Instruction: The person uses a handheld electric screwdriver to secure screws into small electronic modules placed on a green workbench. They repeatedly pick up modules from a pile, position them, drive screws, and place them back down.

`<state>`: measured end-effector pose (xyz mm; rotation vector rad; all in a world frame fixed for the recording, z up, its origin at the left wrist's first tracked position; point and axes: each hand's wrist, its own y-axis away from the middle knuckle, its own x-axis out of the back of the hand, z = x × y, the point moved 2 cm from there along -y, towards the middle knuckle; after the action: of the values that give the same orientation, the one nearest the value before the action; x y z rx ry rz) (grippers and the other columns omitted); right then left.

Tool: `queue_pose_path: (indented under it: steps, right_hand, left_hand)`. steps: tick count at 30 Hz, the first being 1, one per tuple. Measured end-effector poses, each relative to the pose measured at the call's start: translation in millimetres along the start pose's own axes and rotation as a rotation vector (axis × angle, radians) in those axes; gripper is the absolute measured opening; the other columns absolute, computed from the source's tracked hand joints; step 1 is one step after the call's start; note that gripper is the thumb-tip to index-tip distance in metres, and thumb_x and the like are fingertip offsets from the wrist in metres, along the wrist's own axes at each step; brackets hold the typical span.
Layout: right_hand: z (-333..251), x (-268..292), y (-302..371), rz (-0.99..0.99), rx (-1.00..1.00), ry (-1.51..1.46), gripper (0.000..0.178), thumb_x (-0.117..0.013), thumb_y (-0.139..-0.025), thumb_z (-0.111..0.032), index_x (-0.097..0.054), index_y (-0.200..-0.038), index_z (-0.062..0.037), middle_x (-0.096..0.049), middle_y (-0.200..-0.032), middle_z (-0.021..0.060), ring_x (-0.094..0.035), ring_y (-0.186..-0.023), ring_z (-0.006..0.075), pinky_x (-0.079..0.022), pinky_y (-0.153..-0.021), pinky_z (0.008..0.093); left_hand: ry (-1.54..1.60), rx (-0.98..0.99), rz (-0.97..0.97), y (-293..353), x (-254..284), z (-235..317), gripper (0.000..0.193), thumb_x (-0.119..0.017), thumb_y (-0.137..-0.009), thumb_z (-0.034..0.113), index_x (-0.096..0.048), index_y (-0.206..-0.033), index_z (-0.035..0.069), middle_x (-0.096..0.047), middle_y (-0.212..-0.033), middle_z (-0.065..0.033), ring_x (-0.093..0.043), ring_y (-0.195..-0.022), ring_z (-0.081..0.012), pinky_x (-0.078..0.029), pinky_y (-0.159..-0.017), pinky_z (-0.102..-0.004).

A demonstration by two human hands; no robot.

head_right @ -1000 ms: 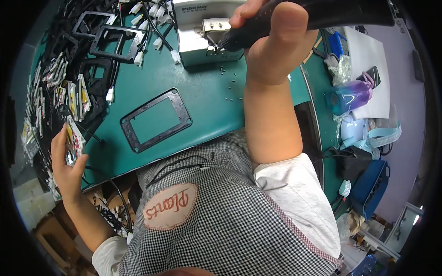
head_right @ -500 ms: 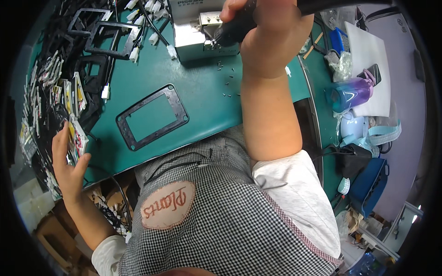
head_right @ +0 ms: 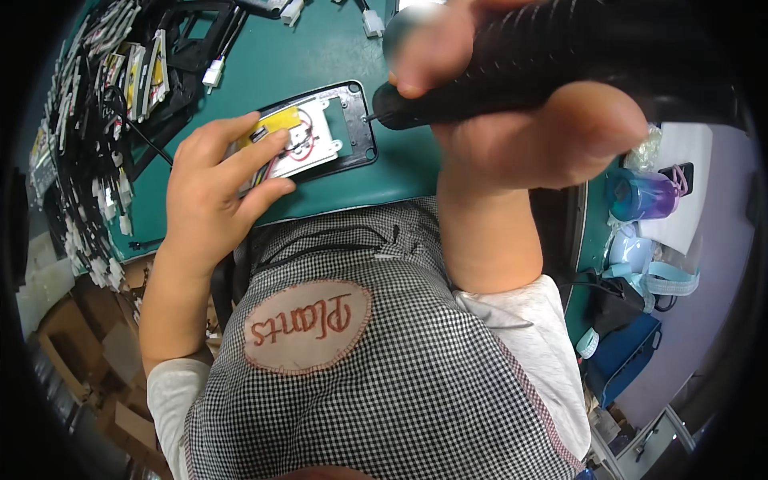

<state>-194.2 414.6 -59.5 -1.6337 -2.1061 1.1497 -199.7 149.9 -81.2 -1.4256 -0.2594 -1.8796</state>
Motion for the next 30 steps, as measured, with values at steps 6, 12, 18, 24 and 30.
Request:
queue_pose_path:
  steps: [6,12,18,24,30]
  right_hand:
    - [14.8,3.8,-1.6,0.018,0.029,-0.023,0.095,-0.048,-0.074,-0.084,-0.055,-0.119,-0.0008,-0.060,-0.086,0.0113,-0.061,-0.067,0.0238,-0.052,-0.062,0.0389]
    - [33.3,-18.8,0.0,0.474,0.084,0.045,0.083,-0.060,-0.072,-0.078,-0.050,-0.100,-0.0001,-0.054,-0.063,0.0107,-0.054,-0.049,0.0199,-0.050,-0.049,0.0312]
    - [35.8,-36.5,-9.0,0.616,-0.001,0.011,0.087,-0.062,-0.068,-0.080,-0.050,-0.100,-0.0006,-0.055,-0.063,0.0102,-0.055,-0.051,0.0196,-0.051,-0.049,0.0310]
    - [52.1,-29.8,-1.8,0.539,-0.120,-0.048,0.083,-0.076,-0.062,-0.070,-0.050,-0.100,-0.0011,-0.056,-0.064,0.0090,-0.056,-0.052,0.0192,-0.050,-0.050,0.0295]
    - [56.2,-29.6,-3.1,0.327,-0.176,0.106,0.075,-0.072,-0.071,-0.066,-0.051,-0.102,-0.0001,-0.056,-0.067,0.0101,-0.056,-0.054,0.0195,-0.050,-0.051,0.0302]
  left_hand:
    - [-0.075,-0.058,0.042,-6.8,-28.7,1.9,0.045,-0.080,-0.067,0.028,-0.071,-0.109,0.018,-0.063,-0.113,-0.0086,-0.056,-0.108,-0.0319,-0.043,-0.091,-0.0436]
    - [-0.025,0.045,-0.002,-4.1,-29.2,-0.9,0.044,-0.080,-0.068,0.027,-0.071,-0.110,0.020,-0.059,-0.123,-0.0121,-0.054,-0.114,-0.0345,-0.041,-0.095,-0.0455]
    - [-0.018,0.059,-0.041,-8.1,-28.6,-1.5,0.044,-0.080,-0.067,0.023,-0.071,-0.111,0.020,-0.058,-0.126,-0.0138,-0.055,-0.113,-0.0347,-0.042,-0.095,-0.0456]
    - [0.005,0.062,-0.039,-7.3,-28.6,-2.8,0.045,-0.080,-0.066,0.023,-0.071,-0.110,0.019,-0.058,-0.124,-0.0135,-0.055,-0.112,-0.0341,-0.042,-0.095,-0.0451]
    - [0.022,0.058,-0.053,-5.1,-25.5,-4.7,0.046,-0.080,-0.067,0.020,-0.070,-0.112,0.019,-0.056,-0.127,-0.0138,-0.053,-0.114,-0.0343,-0.041,-0.097,-0.0465]
